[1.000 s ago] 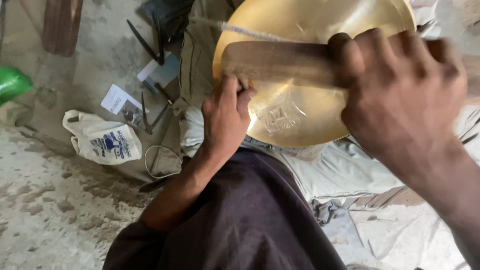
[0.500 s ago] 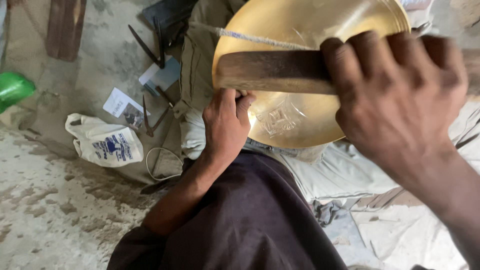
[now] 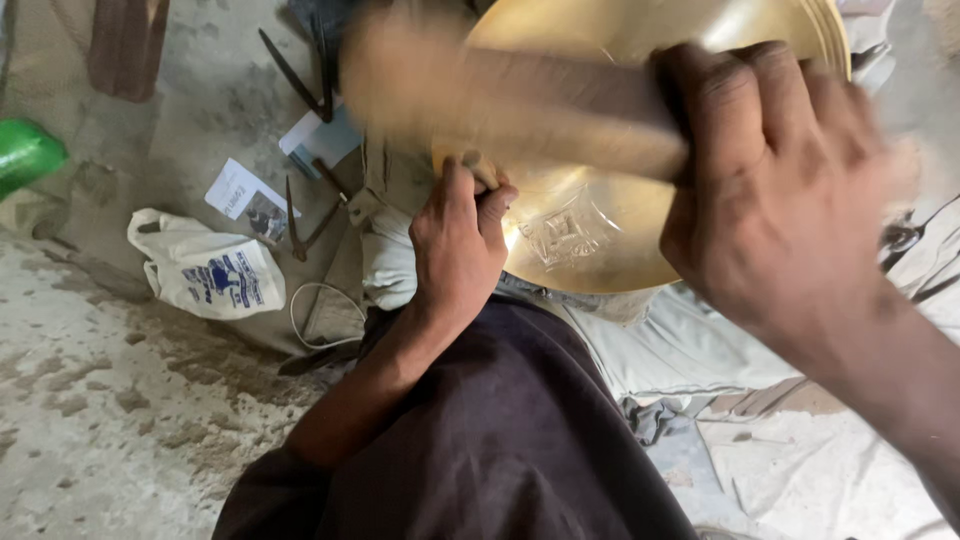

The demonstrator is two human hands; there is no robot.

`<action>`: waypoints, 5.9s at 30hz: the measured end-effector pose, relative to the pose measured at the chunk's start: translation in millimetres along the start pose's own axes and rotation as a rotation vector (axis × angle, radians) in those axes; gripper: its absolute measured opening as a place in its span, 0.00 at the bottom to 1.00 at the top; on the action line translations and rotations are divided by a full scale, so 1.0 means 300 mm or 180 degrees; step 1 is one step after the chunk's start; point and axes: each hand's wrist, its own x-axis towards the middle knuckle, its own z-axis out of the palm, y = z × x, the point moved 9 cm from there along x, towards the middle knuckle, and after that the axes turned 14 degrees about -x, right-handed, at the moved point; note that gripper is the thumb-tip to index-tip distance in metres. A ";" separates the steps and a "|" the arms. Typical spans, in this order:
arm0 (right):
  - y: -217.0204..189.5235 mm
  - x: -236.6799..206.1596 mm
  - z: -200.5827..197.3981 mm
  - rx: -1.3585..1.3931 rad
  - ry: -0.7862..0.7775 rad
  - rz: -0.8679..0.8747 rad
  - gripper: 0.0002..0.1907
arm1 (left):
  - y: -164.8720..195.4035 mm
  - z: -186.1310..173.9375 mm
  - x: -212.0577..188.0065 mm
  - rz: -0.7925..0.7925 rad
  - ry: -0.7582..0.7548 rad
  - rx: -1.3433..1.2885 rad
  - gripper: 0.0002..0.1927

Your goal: The person sits on the floor with a large brass disc resting on a cloth cushion and hammers a decorative motif into its surface. They hold a punch against the metal with one hand and strike it with a wooden mallet in the other, repositioning the punch repeatedly around an embossed design, and briefly use a scribe-like tool on the disc.

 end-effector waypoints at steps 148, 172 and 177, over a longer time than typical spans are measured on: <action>-0.208 -0.119 0.066 -0.0488 0.0315 -0.0344 0.08 | -0.141 0.071 -0.232 -0.0363 0.0018 -0.0261 0.11; -0.218 -0.032 0.035 0.0644 -0.0094 -0.0441 0.20 | -0.192 0.119 -0.278 -0.0169 -0.0181 0.0393 0.12; -0.236 -0.096 0.098 0.0540 -0.0311 -0.0574 0.19 | -0.183 0.114 -0.261 -0.0179 -0.0068 -0.0321 0.15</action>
